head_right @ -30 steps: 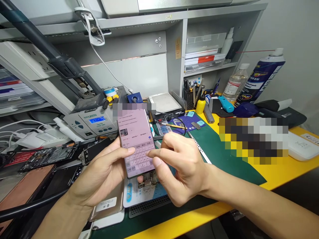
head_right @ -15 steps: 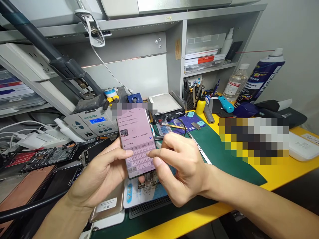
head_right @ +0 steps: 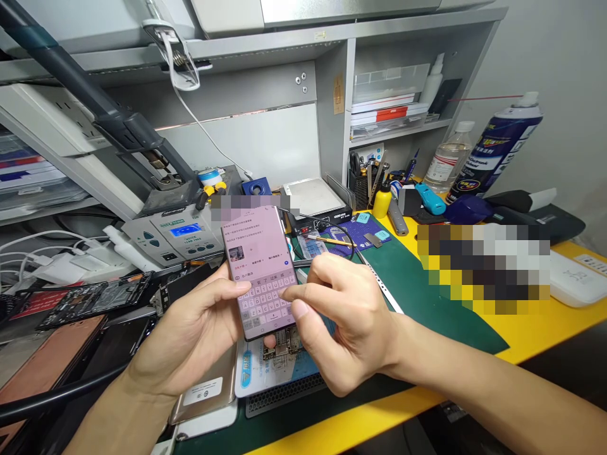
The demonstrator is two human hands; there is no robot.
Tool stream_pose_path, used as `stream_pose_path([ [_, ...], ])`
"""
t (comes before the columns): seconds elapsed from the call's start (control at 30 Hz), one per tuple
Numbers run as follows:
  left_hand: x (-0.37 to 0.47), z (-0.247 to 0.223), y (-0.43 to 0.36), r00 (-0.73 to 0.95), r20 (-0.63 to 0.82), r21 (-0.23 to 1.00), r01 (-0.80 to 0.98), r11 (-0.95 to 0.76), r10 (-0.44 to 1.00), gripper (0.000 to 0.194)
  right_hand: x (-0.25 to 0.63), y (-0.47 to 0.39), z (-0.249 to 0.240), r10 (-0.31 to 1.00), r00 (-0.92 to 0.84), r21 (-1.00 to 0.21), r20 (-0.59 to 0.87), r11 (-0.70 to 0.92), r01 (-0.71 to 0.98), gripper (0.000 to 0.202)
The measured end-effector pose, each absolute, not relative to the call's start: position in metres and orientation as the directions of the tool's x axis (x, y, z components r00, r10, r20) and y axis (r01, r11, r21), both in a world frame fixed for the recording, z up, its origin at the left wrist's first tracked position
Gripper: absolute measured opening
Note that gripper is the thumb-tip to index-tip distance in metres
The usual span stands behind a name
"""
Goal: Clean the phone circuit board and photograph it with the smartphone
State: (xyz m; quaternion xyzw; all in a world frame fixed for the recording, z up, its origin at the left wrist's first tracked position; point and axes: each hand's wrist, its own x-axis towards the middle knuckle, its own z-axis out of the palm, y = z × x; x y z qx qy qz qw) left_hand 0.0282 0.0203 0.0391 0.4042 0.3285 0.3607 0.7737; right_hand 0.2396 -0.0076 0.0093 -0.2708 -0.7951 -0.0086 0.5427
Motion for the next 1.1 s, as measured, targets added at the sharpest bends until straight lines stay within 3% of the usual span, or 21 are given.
stream_pose_path([
  [0.6, 0.0297, 0.0379, 0.0198, 0.509, -0.235, 0.872, -0.265, 0.411, 0.828, 0.056, 0.2408, -0.0084, 0.0081, 0.419, -0.274, -0.287, 0.865, 0.864, 0.414, 0.032],
  [1.1, 0.0241, 0.0328, 0.0233, 0.562, -0.18, 0.881, -0.274, 0.387, 0.808, 0.088, 0.2421, -0.0099, 0.0073, 0.414, -0.274, -0.288, 0.868, 0.869, 0.401, 0.033],
])
